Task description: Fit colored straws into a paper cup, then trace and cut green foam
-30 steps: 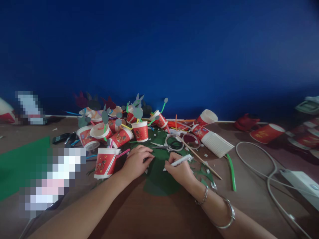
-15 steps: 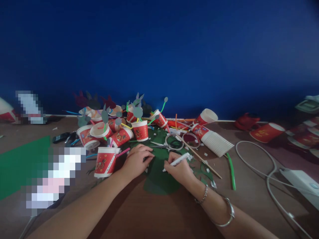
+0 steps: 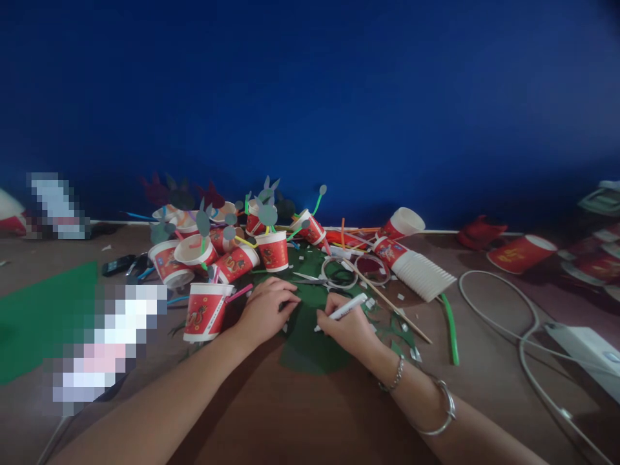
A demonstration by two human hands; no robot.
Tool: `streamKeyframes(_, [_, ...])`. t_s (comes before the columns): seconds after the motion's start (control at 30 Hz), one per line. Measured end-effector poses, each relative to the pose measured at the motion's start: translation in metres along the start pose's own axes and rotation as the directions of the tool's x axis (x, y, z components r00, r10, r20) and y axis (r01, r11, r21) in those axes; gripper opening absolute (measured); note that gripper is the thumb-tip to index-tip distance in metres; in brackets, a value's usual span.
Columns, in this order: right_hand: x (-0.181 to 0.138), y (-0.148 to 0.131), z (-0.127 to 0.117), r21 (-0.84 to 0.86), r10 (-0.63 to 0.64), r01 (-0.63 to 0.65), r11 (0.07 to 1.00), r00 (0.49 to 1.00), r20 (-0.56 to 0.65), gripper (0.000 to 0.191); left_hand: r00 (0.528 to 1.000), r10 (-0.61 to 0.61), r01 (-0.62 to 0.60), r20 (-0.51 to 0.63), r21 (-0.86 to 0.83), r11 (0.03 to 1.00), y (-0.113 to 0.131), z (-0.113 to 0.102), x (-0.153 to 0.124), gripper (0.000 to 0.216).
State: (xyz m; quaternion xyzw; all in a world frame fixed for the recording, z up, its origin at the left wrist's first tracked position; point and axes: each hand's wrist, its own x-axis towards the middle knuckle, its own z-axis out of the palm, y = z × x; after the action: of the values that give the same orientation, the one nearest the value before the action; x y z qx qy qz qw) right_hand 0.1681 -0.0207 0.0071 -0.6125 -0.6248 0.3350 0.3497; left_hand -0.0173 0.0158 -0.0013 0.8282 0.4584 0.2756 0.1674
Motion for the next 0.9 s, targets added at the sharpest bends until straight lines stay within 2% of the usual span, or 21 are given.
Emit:
streamKeyframes(0.6, [0.000, 0.001, 0.001, 0.061, -0.004, 0.003, 0.998, 0.999, 0.032, 0.027, 1.000, 0.027, -0.027, -0.011, -0.005, 1.000, -0.003, 0.003, -0.001, 0.010])
streamKeyframes(0.9, [0.010, 0.010, 0.000, 0.340, 0.090, -0.086, 0.937, 0.996, 0.004, 0.028, 1.000, 0.023, -0.023, -0.005, -0.005, 1.000, -0.001, 0.001, 0.000, 0.013])
